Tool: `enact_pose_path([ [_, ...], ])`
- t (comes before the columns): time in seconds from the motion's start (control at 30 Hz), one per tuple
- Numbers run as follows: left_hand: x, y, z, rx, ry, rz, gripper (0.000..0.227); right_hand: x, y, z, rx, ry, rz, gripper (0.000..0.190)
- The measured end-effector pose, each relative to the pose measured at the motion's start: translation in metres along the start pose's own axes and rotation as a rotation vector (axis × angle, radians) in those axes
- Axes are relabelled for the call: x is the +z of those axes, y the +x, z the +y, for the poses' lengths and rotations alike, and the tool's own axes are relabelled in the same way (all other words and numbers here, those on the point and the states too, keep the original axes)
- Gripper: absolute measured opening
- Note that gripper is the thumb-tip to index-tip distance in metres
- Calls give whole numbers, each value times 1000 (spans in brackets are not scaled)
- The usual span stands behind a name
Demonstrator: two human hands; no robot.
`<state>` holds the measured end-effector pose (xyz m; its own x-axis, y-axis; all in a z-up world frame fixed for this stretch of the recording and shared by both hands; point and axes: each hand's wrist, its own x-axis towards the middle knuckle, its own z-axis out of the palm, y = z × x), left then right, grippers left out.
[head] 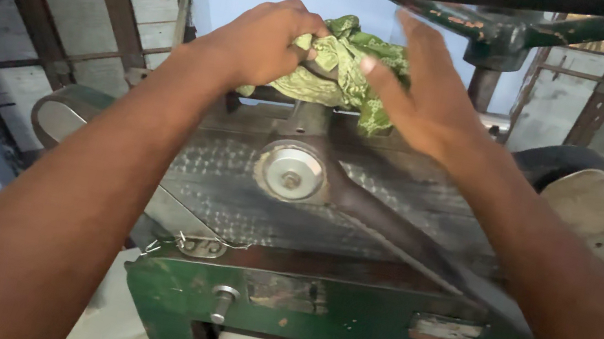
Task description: The person wipes the surfaces of a green industrial paper-cutting machine using a cloth. They clean the front panel, the metal cutting bed, the guide rail, and the motor housing.
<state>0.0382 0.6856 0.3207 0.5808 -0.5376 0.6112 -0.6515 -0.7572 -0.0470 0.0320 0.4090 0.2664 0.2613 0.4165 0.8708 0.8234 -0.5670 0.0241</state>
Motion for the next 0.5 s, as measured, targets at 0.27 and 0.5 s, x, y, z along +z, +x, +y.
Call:
enact_pose_path([
  [0.27,-9,-13,-5,-70,-15,20,37,1,23,-5,393,183,-84,70],
  [0.5,-17,-19,-15,-35,8,44,39,4,28,-20,19,-180,-258,52],
])
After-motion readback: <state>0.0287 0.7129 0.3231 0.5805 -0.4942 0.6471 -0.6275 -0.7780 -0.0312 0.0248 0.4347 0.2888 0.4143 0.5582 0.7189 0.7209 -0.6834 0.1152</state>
